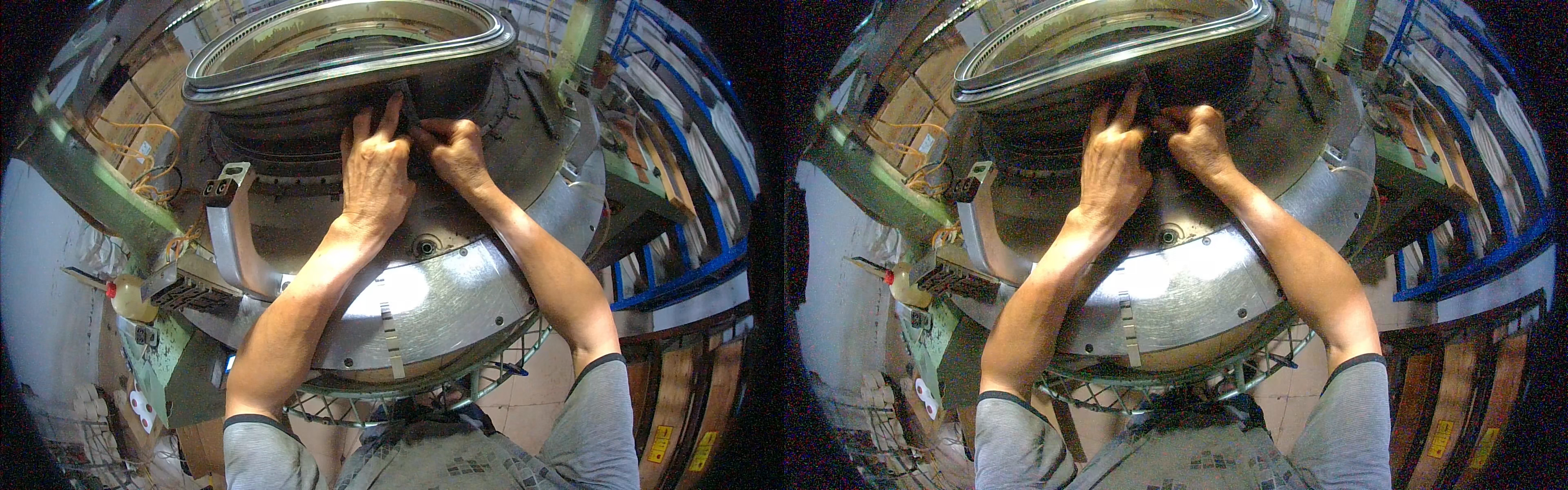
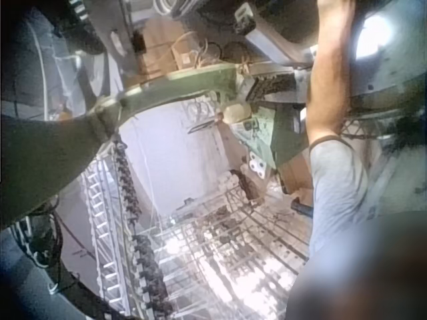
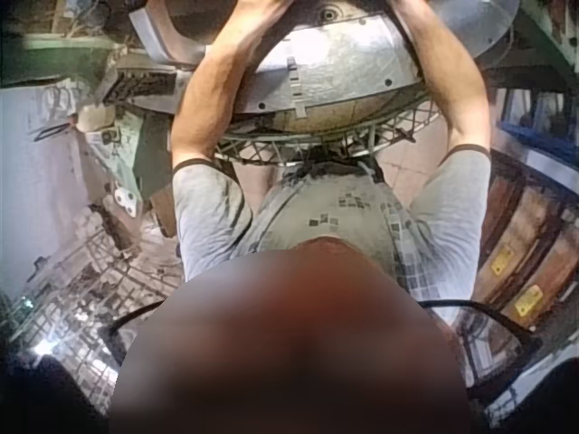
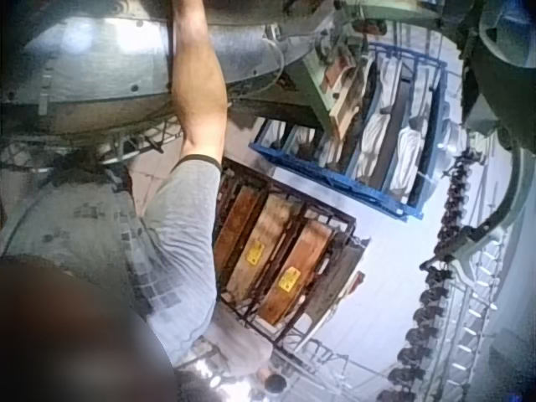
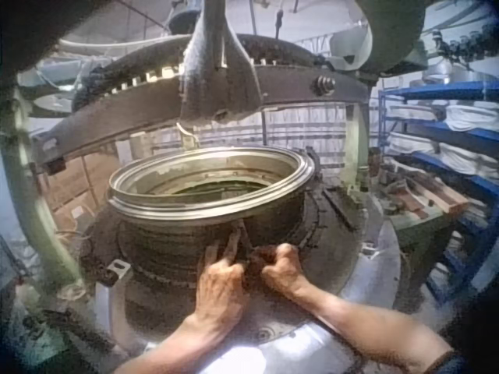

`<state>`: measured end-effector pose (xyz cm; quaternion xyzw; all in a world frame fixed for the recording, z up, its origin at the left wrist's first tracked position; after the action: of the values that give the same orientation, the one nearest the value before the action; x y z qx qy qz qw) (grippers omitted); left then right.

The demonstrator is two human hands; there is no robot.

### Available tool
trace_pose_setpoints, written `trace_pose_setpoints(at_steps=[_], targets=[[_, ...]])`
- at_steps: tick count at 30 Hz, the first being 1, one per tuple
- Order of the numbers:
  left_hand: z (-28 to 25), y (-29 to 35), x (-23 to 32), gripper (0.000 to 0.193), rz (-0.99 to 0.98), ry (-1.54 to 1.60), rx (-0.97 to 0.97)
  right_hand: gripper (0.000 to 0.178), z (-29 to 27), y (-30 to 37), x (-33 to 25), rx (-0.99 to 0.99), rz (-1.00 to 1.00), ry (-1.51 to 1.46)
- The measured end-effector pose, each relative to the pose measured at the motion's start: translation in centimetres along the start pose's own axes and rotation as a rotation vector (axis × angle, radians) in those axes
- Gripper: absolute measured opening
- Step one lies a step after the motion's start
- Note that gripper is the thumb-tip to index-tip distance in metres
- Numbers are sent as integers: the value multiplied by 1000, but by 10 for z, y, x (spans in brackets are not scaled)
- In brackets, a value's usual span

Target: The person inserts small rectangular components into slots around the rim of a large circular machine part. They retrieve components from a nearby tray, align them, and press them into place repeatedly.

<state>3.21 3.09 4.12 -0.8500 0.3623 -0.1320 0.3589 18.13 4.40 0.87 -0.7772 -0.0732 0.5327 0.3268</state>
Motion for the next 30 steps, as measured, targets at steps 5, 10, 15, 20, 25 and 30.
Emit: trace_pose_setpoints(at_steps=[5,10,15,20,25,30], targets=[[0,0,1,45,17,-31,-15,28,0,0,1,18,14,26],[1,0,2,43,8,-23,-36,30,-1,-1,1,3,3,14],[0,0,2,40,16,-27,-25,32,-1,-1,2,4,22,58],[0,0,2,39,18,-28,-37,31,0,-1,0,2,9,25],[0,0,3,41,29,-63,-45,30,-1,-1,-1,11,-2,39],[0,-1,3,42,34,-61,-30,27,-1,-2,0,19,17,40]])
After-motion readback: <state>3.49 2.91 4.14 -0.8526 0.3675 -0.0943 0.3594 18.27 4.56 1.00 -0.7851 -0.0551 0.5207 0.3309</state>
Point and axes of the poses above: each hand's wrist, its own y-axis away from the middle knuckle, its own z-axis out of the palm, x = y × z, the point moved 6 cm from there along -y, towards the middle knuckle, and after that the axes turned 10 degrees about -y, right-handed, at the moved point
